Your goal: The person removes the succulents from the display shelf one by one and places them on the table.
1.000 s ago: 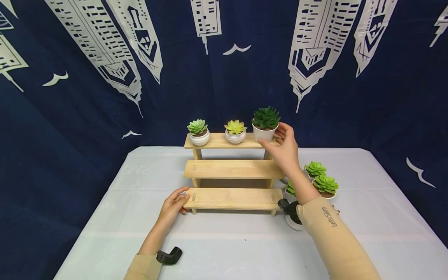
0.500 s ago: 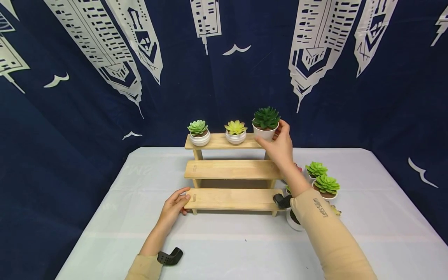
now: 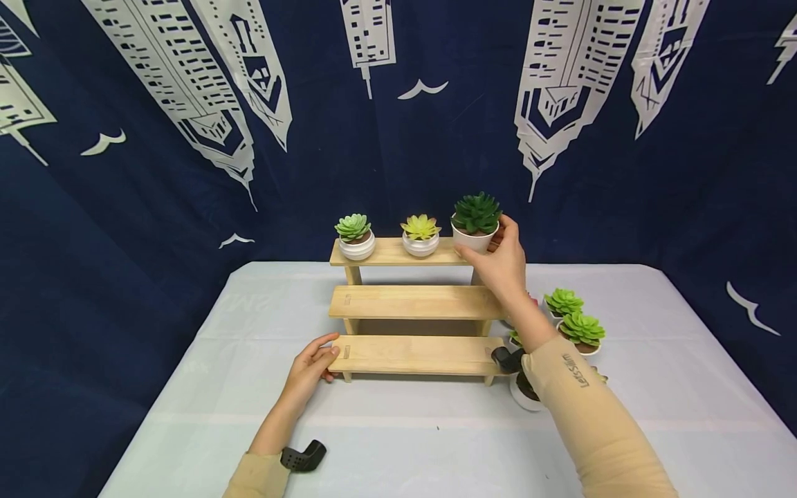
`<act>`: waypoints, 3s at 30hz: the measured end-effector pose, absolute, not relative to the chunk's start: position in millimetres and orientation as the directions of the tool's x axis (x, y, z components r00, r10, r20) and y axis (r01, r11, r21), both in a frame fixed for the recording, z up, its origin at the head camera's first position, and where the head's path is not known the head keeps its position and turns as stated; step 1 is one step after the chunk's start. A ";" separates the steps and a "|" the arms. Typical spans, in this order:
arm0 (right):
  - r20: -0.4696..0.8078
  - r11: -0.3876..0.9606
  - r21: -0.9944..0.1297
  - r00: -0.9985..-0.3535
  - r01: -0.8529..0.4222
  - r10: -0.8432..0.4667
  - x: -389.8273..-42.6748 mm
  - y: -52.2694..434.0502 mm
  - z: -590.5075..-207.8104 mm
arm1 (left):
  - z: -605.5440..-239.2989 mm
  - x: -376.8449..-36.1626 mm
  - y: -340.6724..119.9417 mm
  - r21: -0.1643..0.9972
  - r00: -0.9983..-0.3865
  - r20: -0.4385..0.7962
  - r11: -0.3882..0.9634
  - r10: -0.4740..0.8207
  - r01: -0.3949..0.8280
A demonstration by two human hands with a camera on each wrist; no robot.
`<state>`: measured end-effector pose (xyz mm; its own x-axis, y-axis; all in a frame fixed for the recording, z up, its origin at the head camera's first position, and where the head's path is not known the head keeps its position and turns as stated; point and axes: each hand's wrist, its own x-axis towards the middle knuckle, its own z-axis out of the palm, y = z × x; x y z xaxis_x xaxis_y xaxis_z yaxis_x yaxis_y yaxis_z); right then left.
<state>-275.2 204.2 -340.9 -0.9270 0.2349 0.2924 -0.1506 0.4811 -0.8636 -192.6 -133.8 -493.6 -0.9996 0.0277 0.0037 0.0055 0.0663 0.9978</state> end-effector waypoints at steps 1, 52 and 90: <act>0.294 0.480 -0.864 -0.927 -0.153 0.234 -274.7 204.8 -341.0 | -493.6 -192.7 -133.8 0.998 -1.000 0.005 0.067 0.029 0.007; 0.291 0.568 -0.822 -0.879 -0.028 0.377 -238.7 321.9 -356.8 | -461.8 -179.2 -129.6 0.998 -0.998 -0.014 0.066 0.053 -0.011; 0.106 0.579 -0.799 -0.910 0.162 0.401 -228.0 438.6 -455.8 | -464.0 -179.3 -129.9 0.998 -0.998 -0.005 0.065 0.064 -0.001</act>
<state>-228.0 438.6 -455.8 -0.9100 0.4009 0.1056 0.1623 0.5789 -0.7991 -179.3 -129.9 -464.0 -0.9980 0.0637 -0.0049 -0.0008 0.0647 0.9979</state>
